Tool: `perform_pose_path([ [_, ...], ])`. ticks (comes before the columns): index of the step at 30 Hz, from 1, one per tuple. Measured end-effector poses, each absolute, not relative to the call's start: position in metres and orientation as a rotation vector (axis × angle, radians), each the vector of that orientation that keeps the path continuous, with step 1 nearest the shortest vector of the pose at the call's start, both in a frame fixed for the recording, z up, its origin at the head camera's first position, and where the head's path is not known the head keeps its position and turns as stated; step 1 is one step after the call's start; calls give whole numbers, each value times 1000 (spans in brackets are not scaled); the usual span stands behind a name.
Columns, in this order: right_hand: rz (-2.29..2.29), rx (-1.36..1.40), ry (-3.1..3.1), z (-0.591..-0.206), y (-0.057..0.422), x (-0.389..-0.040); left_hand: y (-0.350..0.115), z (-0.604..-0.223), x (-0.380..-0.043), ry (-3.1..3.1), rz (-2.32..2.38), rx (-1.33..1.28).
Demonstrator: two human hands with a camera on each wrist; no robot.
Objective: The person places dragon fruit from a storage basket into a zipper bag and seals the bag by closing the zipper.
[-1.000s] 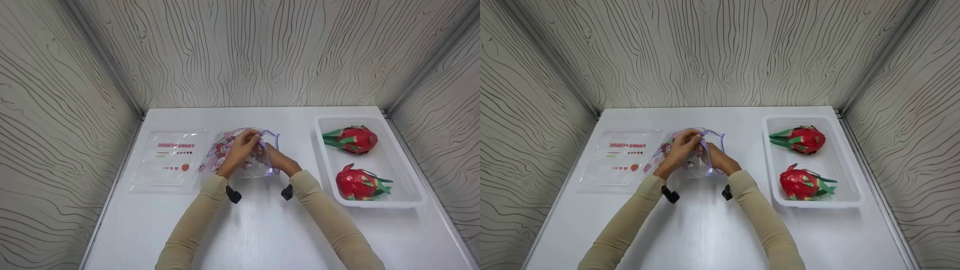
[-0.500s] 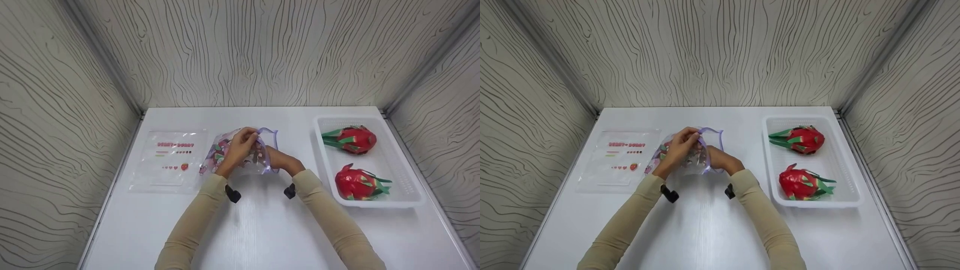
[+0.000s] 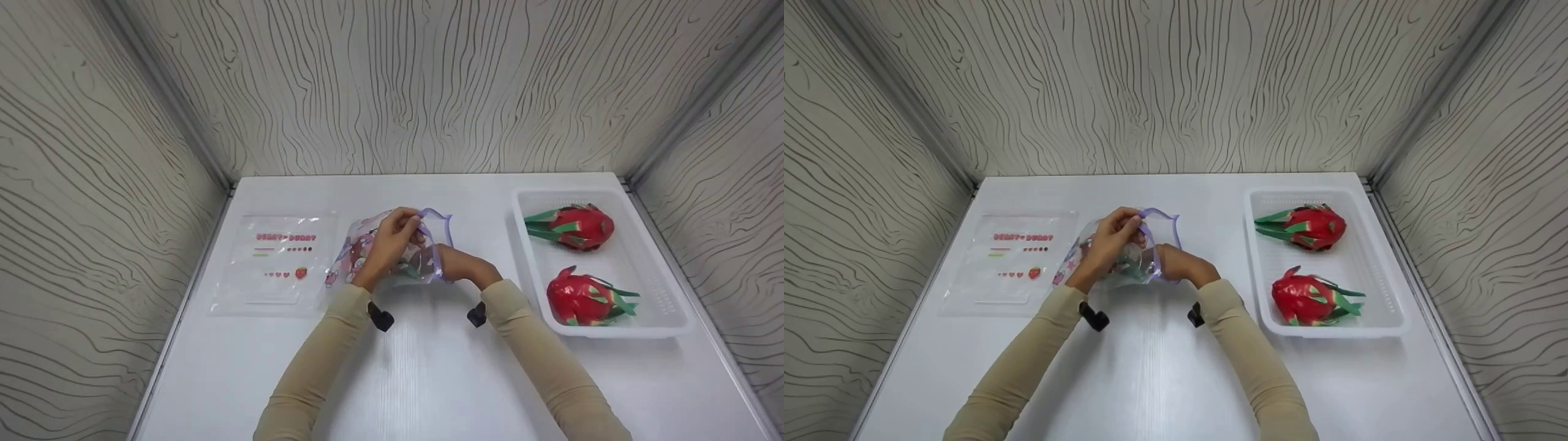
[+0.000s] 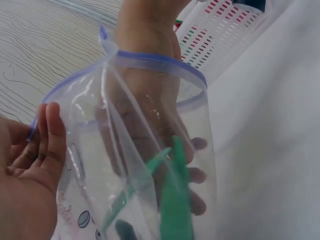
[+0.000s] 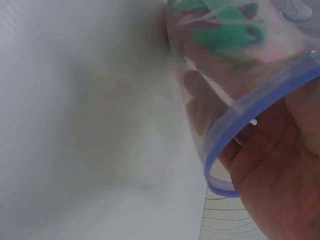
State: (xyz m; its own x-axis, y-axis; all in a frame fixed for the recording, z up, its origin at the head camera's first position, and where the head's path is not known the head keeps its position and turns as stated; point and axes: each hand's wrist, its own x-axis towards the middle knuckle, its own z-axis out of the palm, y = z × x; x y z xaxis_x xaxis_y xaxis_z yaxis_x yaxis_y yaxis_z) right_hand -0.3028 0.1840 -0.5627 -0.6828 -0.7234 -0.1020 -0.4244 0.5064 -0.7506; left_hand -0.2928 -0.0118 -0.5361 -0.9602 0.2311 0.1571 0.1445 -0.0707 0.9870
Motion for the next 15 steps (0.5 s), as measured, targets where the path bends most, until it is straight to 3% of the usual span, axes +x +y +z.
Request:
perform_pose_path([
  [15, -978, -915, 2368, -554, 190, -308, -14, -534, -291, 2104, 2212, 385],
])
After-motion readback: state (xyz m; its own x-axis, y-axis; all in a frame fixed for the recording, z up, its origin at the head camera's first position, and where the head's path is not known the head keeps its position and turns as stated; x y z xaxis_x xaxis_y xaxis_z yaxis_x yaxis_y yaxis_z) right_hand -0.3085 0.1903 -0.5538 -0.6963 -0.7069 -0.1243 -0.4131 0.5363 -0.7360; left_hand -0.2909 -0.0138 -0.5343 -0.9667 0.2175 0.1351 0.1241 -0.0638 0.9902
